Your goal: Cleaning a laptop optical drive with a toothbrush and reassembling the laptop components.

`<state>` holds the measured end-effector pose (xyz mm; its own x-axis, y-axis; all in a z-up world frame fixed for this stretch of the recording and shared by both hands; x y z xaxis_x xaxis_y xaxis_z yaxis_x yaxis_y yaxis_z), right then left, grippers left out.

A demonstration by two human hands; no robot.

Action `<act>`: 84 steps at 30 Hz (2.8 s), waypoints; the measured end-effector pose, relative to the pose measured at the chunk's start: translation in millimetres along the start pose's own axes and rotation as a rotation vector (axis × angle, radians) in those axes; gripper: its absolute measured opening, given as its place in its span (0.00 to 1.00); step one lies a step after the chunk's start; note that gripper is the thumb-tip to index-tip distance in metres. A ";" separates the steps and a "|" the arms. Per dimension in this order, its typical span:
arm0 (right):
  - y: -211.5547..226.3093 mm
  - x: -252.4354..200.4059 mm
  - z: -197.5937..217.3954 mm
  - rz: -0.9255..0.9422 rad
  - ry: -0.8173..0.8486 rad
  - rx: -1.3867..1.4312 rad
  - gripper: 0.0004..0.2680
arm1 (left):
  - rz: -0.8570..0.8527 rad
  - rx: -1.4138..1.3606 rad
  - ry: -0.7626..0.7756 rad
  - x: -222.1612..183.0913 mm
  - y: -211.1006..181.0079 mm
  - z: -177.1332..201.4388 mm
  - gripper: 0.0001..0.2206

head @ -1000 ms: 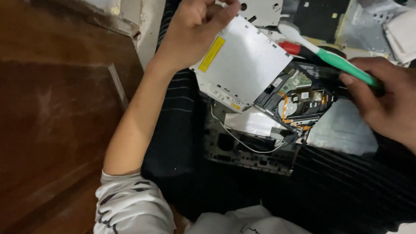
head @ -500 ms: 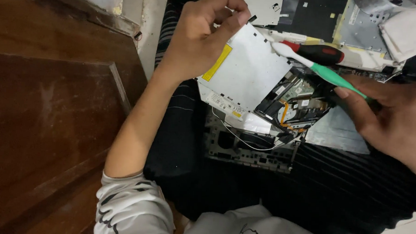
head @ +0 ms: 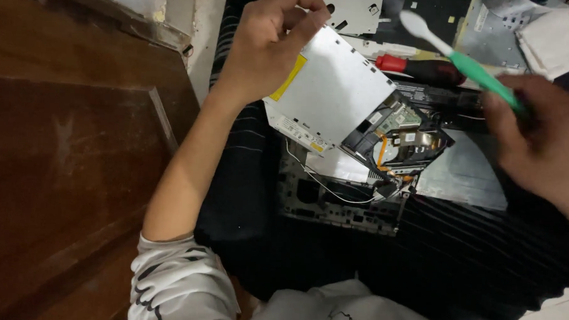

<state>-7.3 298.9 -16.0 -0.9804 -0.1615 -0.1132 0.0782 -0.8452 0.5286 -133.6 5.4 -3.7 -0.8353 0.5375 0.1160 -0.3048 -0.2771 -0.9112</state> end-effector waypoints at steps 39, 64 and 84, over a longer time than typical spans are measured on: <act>52.5 51.0 -19.1 0.671 -0.246 -0.336 0.10 | 0.241 -0.087 0.026 -41.6 -14.6 29.7 0.05; -80.3 28.6 29.5 0.185 -0.351 -0.143 0.07 | 0.301 -0.376 -0.546 -164.6 4.7 34.5 0.06; -165.9 17.5 12.5 -0.043 -0.164 -0.246 0.07 | 0.250 -0.389 -0.808 -183.1 16.9 66.9 0.10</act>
<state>-39.6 442.6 -95.1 -0.9983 -0.0550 0.0168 0.0575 -0.9510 0.3038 -16.4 -151.0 -13.9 -0.9657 -0.2596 0.0050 -0.0199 0.0546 -0.9983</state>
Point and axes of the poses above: each hand's wrist, its own x-axis towards the middle knuckle, its own z-axis out of the back of the hand, y = z × x, the point moved 10 cm from there along x, towards the middle knuckle, and after that the axes turned 4 degrees about y, right-handed, at the moved point
